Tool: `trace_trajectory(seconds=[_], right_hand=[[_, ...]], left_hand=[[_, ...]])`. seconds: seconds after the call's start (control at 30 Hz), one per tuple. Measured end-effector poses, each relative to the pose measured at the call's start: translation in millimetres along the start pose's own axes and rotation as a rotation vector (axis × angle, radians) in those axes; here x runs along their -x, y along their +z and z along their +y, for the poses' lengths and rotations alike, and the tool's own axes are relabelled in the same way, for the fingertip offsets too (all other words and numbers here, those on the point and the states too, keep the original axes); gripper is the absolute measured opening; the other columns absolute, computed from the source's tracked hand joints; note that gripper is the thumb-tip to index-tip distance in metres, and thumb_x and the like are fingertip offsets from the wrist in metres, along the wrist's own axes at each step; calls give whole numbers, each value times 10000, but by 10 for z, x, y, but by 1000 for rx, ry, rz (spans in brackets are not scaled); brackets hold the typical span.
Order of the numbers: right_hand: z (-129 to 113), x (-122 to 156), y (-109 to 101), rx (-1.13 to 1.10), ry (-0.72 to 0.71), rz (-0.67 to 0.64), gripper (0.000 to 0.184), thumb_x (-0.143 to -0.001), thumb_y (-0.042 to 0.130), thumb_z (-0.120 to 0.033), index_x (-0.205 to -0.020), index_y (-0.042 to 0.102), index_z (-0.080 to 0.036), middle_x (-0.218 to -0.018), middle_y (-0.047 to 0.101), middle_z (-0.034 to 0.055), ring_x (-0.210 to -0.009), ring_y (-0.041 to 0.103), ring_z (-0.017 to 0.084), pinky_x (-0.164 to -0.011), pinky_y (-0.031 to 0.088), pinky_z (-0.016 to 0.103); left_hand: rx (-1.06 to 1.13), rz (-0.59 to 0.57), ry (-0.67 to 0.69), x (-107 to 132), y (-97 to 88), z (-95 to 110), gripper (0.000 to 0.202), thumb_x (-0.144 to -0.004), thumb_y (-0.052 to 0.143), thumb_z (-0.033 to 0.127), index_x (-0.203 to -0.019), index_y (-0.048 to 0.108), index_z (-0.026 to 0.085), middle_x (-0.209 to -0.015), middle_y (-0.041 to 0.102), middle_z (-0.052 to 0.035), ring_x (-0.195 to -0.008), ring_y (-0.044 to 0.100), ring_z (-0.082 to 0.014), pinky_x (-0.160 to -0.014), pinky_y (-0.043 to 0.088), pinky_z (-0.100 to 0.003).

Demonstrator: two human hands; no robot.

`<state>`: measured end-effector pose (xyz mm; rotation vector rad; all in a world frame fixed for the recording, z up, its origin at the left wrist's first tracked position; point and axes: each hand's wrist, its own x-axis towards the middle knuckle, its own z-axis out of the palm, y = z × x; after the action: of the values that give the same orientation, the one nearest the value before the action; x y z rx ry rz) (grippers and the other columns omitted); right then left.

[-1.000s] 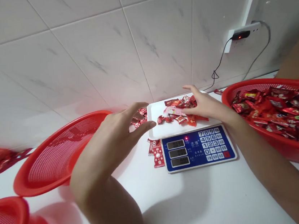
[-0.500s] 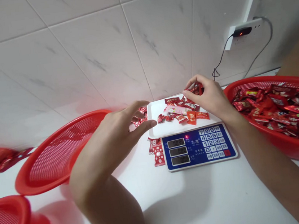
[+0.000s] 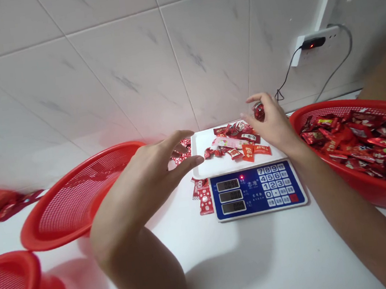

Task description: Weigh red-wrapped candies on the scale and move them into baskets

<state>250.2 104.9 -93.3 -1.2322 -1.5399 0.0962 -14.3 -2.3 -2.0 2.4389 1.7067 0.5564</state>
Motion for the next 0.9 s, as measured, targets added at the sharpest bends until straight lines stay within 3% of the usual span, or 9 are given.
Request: trace_trajectory(seconds=[0.17, 0.53, 0.73, 0.83, 0.9], right_hand=[[-114, -8, -99, -19, -55, 25, 263, -843, 626, -214, -1103, 600, -247, -973, 559, 48, -898, 567, 212, -915, 484, 431], [-116, 25, -41, 33, -94, 20, 303, -833, 538, -155, -1107, 629, -246, -989, 599, 62, -824, 576, 199, -850, 517, 398], [-169, 11, -54, 29, -120, 24, 321, -842, 511, -128, -1117, 635, -238, -1037, 615, 77, -871, 601, 204, -872, 521, 403], [-341, 53, -232, 15, -155, 24, 316, -860, 506, -169, -1137, 636, -247, -1072, 628, 84, -905, 617, 213, -871, 525, 413], [-431, 136, -508, 48, -162, -2, 311, -872, 510, -229, -1153, 637, -262, -1101, 645, 92, -926, 630, 236, -860, 528, 441]], left_hand=[[-12, -6, 1, 8, -8, 14, 460, -945, 536, 562, -1320, 599, 304, -958, 749, -25, -866, 693, -243, -706, 501, -360], [-2, -10, -10, -5, -1, 16, 467, -928, 544, 567, -1313, 597, 307, -945, 758, -23, -844, 692, -247, -685, 481, -371], [-9, -12, -28, 24, 3, 71, 481, -945, 520, 573, -1352, 575, 323, -1071, 754, -36, -944, 689, -266, -759, 493, -394], [10, 6, -19, 38, -8, 54, 459, -963, 537, 563, -1352, 579, 325, -1103, 746, -34, -977, 680, -268, -786, 493, -387], [1, 54, -11, 56, -38, -79, 400, -976, 541, 528, -1285, 608, 285, -1030, 731, -45, -932, 666, -276, -730, 467, -374]])
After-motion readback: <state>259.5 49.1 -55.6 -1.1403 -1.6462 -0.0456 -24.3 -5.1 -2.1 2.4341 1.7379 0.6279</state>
